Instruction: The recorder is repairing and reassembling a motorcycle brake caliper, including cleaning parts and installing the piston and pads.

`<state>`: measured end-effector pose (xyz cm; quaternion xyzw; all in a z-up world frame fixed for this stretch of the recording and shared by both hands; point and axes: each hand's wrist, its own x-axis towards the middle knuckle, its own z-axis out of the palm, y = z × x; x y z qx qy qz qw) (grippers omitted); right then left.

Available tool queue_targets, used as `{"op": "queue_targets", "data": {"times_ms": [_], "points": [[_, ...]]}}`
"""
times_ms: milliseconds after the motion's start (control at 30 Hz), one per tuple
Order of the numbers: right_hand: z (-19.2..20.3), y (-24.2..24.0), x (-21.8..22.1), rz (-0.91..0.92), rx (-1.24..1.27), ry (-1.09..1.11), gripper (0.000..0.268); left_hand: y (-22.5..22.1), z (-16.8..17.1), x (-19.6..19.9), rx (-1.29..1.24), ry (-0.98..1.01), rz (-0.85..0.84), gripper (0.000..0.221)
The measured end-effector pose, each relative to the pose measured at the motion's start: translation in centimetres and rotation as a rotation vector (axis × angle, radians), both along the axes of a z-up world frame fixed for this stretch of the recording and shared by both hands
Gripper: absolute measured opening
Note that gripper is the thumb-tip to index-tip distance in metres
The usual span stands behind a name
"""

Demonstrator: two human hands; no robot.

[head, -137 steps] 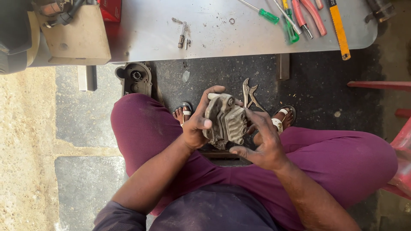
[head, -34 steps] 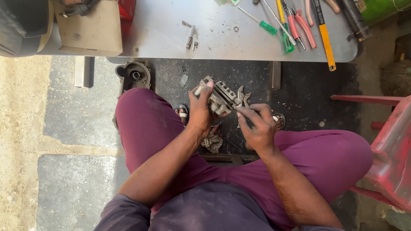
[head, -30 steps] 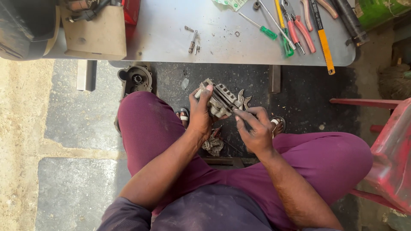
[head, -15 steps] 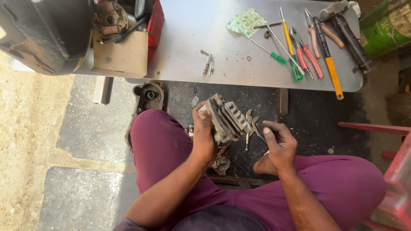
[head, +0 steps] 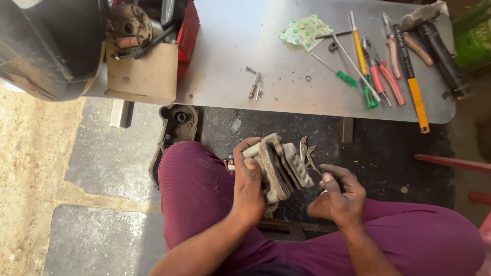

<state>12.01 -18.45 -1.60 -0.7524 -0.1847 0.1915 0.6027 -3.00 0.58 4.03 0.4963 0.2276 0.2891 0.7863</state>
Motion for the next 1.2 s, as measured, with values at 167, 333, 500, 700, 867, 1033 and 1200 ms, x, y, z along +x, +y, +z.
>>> {"op": "queue_targets", "data": {"times_ms": [167, 333, 500, 700, 867, 1033, 1200], "points": [[0.5, 0.7, 0.1, 0.102, -0.044, -0.107, 0.026, 0.8, -3.1, 2.0, -0.147, 0.102, 0.018, 0.077], [0.7, 0.3, -0.4, 0.301, -0.082, -0.094, 0.025, 1.6, -4.7, 2.0, -0.588, 0.321, 0.215, 0.067], [1.3, 0.2, -0.7, 0.348, -0.155, -0.151, 0.025, 1.8, -5.5, 1.1, -0.6, 0.319, 0.24, 0.071], [1.5, 1.3, -0.7, 0.362, -0.224, -0.219, 0.022, 2.2, -4.1, 0.7, -0.629, 0.201, 0.213, 0.076], [3.9, 6.6, 0.4, 0.343, -0.323, -0.45, 0.02, 2.4, -4.9, 0.8, -0.621, 0.303, 0.233, 0.075], [4.2, 14.6, 2.8, 0.299, -0.326, -0.797, 0.044, 2.9, -5.2, 1.0, -0.609, 0.177, 0.276, 0.069], [1.7, 22.4, 5.7, 0.361, -0.463, -0.759, 0.081, 3.6, -5.6, 0.9, -0.634, 0.124, 0.31, 0.063]]}}
